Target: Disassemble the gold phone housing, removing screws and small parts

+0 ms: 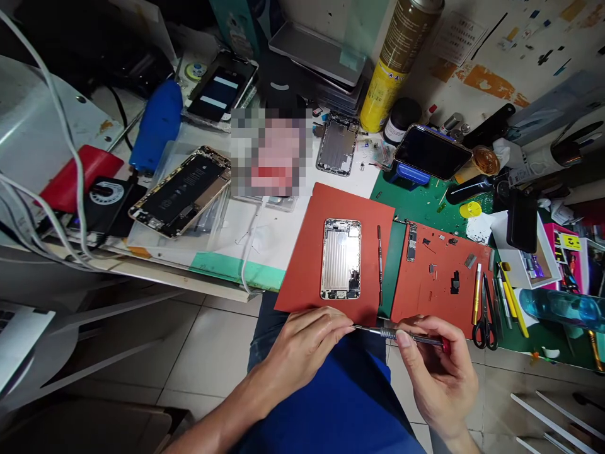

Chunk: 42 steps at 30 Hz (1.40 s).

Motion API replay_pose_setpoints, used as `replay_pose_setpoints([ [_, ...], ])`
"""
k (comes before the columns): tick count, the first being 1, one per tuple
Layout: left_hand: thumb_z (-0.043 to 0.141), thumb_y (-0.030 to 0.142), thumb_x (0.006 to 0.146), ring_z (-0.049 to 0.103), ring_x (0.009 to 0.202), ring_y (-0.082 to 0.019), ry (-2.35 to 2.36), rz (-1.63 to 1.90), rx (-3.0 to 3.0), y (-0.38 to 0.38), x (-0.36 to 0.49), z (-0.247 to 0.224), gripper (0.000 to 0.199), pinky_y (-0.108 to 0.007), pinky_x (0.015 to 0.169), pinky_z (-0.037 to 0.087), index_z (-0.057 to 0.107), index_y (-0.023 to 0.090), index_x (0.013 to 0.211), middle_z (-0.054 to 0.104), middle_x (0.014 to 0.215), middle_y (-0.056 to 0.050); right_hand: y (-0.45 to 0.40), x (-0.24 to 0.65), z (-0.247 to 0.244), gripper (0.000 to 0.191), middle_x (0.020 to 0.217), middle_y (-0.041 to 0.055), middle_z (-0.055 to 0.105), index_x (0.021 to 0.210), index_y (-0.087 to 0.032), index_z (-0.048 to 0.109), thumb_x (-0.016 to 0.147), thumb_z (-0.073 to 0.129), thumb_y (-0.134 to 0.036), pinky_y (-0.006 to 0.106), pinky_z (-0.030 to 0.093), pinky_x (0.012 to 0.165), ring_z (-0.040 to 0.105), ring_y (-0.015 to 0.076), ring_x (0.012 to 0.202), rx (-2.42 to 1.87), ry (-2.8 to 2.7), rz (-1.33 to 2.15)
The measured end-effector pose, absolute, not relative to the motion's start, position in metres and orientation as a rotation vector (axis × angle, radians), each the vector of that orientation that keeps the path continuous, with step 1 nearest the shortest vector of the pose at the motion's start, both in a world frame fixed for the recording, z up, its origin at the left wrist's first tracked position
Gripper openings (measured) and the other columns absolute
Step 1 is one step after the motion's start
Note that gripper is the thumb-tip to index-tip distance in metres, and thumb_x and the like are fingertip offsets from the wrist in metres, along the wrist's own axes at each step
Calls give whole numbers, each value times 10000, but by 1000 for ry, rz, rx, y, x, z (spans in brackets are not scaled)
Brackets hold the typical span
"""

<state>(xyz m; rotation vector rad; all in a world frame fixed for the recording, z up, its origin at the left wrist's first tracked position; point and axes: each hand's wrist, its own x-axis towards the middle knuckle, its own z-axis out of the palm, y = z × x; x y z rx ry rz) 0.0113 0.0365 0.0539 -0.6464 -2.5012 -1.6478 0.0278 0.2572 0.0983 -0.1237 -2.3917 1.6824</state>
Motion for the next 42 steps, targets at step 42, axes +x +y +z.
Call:
replay_pose_setpoints([
  [42,583,31,1015,669,743,-178,-2416,-1050,-789,2,-5,13,235,-339,676,482,718,91,1198,780,930,-65,213,1,104,371,918,45,815,1189,-249,700,901,785,-31,310,677,655,797,197,728,425,-2739,867],
])
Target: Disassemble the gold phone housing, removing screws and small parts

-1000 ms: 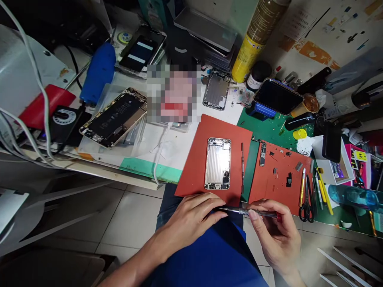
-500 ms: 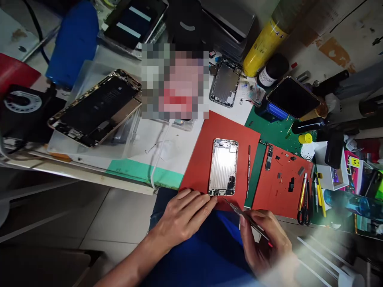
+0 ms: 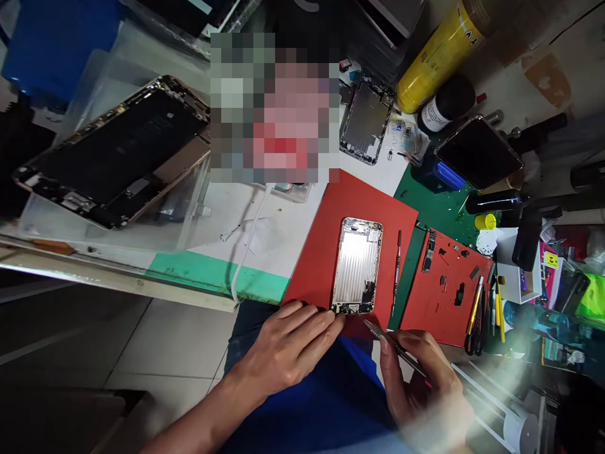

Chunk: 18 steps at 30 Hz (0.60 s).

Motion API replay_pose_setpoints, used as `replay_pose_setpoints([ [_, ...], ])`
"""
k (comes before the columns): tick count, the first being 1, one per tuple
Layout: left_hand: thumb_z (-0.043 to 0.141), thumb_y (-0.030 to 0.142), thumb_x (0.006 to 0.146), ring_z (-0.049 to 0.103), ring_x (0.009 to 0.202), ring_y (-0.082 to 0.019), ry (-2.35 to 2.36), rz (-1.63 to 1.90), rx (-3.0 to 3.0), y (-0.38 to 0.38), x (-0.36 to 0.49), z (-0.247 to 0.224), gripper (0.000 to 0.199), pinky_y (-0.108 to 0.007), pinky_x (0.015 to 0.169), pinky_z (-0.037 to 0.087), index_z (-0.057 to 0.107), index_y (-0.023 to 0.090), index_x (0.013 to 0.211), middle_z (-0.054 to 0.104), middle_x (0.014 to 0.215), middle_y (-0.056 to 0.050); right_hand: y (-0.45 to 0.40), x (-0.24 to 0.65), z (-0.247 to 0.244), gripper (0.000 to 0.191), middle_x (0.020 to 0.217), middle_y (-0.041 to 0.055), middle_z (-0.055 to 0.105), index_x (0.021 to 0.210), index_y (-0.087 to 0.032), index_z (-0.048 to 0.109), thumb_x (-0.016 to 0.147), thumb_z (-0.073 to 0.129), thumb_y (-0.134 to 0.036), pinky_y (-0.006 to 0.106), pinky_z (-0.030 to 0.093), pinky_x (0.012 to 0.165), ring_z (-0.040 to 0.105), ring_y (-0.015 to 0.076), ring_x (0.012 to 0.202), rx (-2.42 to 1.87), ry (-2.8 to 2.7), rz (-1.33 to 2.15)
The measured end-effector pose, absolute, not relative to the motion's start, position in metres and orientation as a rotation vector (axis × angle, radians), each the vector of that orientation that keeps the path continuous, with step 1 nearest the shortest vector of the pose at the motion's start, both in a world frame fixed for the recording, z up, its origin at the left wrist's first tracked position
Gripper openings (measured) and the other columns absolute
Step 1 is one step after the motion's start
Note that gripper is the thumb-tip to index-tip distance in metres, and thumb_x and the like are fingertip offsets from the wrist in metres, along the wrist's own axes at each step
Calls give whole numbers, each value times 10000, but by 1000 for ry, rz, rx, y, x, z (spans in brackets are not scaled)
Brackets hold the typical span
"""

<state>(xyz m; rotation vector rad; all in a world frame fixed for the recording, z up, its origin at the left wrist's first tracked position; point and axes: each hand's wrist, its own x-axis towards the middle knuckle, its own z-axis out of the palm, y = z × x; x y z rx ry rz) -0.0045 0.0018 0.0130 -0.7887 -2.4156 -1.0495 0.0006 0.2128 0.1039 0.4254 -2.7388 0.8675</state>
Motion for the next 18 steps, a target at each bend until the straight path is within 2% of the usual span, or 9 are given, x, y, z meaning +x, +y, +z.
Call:
replay_pose_setpoints([
  [6,568,23,1029,668,753,-180,-2417,-1057,-796,1,-6,14,216,-348,682,484,718,80,1173,789,944,-66,213,1,103,288,896,44,805,1137,-243,705,923,783,-66,310,661,626,785,194,713,397,-2785,877],
  [10,645,19,995,669,758,-185,-2410,-1059,-777,2,-4,11,163,-358,698,492,728,98,1110,795,948,-59,211,-3,108,308,916,55,813,1189,-237,690,938,765,-74,319,671,647,799,205,744,520,-2791,788],
  [13,631,26,1006,676,788,-196,-2403,-1033,-776,3,-3,10,163,-369,720,506,738,113,1094,804,965,-57,209,-9,115,285,926,53,823,1202,-237,685,960,755,-104,326,663,648,803,211,751,626,-2844,650],
  [16,643,28,1000,687,843,-208,-2382,-1038,-748,4,-2,9,146,-377,758,526,739,120,1058,805,983,-59,207,-13,119,270,782,1,784,1157,-242,685,942,791,-117,325,615,588,740,187,615,686,-2899,512],
  [18,642,25,995,679,843,-205,-2385,-1055,-745,4,-1,8,139,-375,758,526,737,125,1012,798,983,-64,206,-15,120,220,752,3,760,1118,-238,677,949,776,-138,329,589,564,717,188,598,693,-2906,506],
])
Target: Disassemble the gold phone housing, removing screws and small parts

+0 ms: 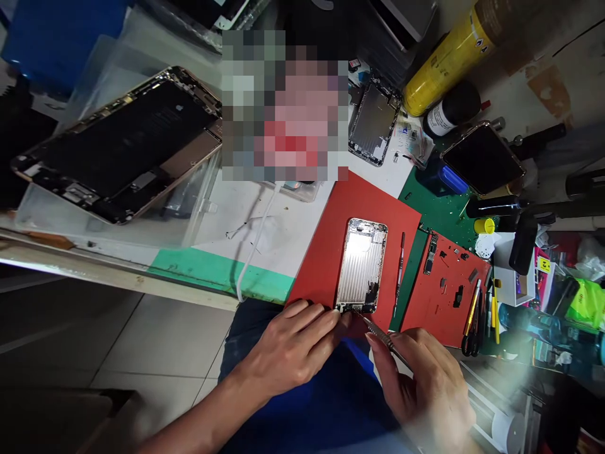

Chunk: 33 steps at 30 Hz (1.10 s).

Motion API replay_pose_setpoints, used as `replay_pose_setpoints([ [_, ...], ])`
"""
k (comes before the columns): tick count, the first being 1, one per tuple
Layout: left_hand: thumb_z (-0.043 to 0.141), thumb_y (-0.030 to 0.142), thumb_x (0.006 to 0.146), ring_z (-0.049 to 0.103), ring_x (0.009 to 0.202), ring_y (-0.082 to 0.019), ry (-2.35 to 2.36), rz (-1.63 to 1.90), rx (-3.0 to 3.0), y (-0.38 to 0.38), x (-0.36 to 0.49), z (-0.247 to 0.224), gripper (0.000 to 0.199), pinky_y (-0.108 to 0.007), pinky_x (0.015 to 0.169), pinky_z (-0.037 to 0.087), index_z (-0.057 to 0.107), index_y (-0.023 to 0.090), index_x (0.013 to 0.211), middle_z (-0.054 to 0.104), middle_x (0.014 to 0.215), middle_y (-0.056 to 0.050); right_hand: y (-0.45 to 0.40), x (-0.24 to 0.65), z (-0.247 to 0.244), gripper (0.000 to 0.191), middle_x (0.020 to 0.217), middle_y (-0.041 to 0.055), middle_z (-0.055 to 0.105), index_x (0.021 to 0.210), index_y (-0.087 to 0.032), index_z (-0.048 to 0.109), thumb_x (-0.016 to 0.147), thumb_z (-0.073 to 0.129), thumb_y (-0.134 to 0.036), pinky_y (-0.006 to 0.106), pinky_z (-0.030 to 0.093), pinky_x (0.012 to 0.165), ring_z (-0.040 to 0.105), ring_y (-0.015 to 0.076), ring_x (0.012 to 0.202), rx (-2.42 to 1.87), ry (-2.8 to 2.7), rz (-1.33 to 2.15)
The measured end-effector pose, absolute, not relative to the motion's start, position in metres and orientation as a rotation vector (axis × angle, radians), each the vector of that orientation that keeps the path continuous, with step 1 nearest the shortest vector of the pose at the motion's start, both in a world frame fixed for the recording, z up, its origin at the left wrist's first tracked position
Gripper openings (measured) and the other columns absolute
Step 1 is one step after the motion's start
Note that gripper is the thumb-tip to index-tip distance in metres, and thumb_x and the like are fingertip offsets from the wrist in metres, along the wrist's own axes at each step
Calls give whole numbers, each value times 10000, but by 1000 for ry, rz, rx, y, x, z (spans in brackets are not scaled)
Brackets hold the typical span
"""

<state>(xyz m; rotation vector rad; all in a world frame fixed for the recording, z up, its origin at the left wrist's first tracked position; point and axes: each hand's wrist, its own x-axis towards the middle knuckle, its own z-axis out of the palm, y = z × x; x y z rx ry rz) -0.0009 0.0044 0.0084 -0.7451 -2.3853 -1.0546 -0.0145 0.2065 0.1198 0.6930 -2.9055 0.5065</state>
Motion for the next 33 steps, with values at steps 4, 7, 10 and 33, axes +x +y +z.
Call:
replay_pose_setpoints([
  [4,634,34,990,662,851,-206,-2415,-1070,-749,7,1,7,146,-375,752,512,738,136,989,783,1012,-71,205,-17,118,184,851,36,778,1106,-230,661,972,706,-110,328,590,610,737,195,698,750,-2886,532],
  [7,672,34,965,650,859,-219,-2420,-1093,-717,9,2,8,121,-391,754,496,741,119,1017,777,1022,-77,204,-19,118,278,759,-9,730,1151,-194,646,940,777,-69,308,547,589,669,158,608,830,-2779,443],
  [10,661,34,968,649,875,-224,-2422,-1109,-711,10,2,9,118,-397,770,495,743,115,992,774,1027,-83,200,-21,119,207,795,24,732,1128,-165,630,972,721,-64,298,539,587,674,157,632,852,-2770,433],
  [33,588,36,986,636,868,-207,-2411,-1133,-685,9,0,9,216,-378,794,495,720,159,868,766,997,-74,202,-29,120,229,722,-14,690,1104,-166,671,940,757,-32,286,571,553,674,152,615,857,-2726,513],
])
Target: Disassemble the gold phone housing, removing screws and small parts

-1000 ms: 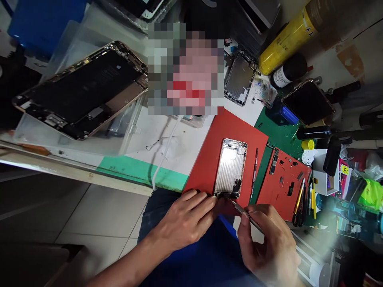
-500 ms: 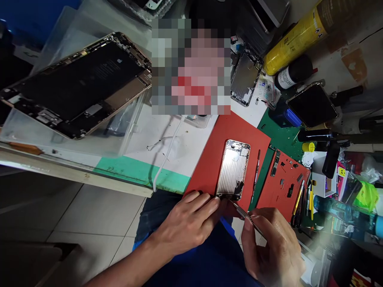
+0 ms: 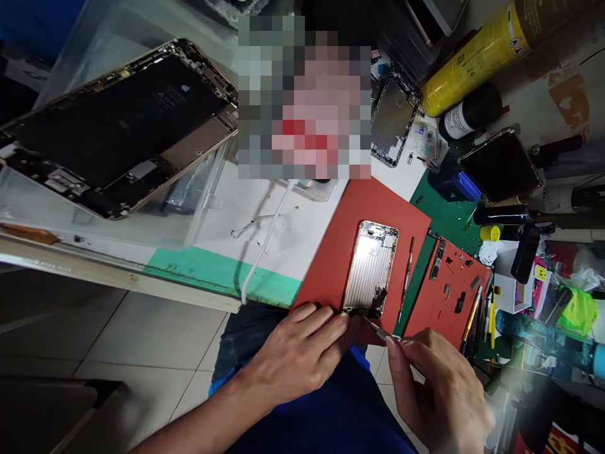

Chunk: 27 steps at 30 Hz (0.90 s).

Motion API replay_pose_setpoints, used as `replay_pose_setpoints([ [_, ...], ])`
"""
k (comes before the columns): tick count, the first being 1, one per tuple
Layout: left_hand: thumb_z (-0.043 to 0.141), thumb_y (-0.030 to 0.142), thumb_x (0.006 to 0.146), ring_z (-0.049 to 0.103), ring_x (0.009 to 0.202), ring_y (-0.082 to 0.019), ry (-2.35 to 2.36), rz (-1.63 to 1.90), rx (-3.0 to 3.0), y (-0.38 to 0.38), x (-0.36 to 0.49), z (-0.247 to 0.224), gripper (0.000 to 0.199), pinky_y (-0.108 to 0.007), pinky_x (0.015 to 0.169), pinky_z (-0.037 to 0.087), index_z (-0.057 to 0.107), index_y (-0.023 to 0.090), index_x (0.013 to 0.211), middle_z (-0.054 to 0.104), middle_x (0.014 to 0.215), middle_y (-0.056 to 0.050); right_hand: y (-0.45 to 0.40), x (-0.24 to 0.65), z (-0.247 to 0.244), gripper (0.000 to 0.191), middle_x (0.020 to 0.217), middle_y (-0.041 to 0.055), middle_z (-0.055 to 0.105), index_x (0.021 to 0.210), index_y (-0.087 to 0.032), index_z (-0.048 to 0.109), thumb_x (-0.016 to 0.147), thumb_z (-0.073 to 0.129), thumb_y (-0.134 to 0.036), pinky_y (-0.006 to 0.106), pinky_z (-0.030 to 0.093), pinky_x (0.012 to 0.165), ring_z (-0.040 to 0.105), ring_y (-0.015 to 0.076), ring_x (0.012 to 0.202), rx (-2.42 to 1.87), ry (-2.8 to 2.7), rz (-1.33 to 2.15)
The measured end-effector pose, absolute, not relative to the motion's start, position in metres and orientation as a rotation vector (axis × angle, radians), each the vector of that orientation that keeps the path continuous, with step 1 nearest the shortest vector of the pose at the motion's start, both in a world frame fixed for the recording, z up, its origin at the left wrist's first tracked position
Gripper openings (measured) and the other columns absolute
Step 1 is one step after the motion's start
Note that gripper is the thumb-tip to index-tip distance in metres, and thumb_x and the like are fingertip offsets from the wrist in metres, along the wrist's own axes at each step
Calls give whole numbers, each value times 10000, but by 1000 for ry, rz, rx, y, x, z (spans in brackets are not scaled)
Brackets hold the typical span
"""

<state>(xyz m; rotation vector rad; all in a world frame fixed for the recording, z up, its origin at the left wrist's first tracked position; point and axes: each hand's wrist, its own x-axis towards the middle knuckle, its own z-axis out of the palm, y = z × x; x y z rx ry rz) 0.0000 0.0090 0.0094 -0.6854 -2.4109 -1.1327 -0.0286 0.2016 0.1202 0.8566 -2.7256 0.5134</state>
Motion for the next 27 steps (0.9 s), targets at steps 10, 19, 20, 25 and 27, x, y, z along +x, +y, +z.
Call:
replay_pose_setpoints([
  [10,589,35,985,631,862,-204,-2408,-1145,-687,8,0,9,209,-370,760,484,716,151,867,778,1019,-72,197,-30,118,235,746,2,708,1082,-151,686,908,815,-61,295,583,576,697,164,640,799,-2693,415],
  [19,595,30,997,611,756,-178,-2421,-1259,-639,10,-1,11,160,-371,656,469,714,133,1023,772,937,-40,192,-24,114,244,809,35,742,1110,-123,678,910,754,-8,297,579,605,713,170,683,854,-2662,472],
  [20,592,36,1005,606,740,-173,-2430,-1292,-616,11,-1,11,157,-371,654,472,711,126,1052,770,929,-38,191,-24,113,239,822,39,745,1108,-130,672,918,731,2,293,579,606,704,163,679,861,-2672,499],
  [25,604,42,1012,610,744,-176,-2443,-1322,-610,11,0,12,146,-374,665,463,709,114,1083,768,928,-33,190,-24,114,218,762,11,700,1092,-147,653,934,719,-13,287,542,565,623,138,601,875,-2663,470],
  [27,614,26,1002,602,746,-180,-2429,-1299,-619,11,0,11,148,-377,666,451,714,122,1055,769,931,-31,189,-24,115,251,772,5,698,1130,-158,645,940,703,-5,286,537,572,624,136,606,838,-2695,461],
])
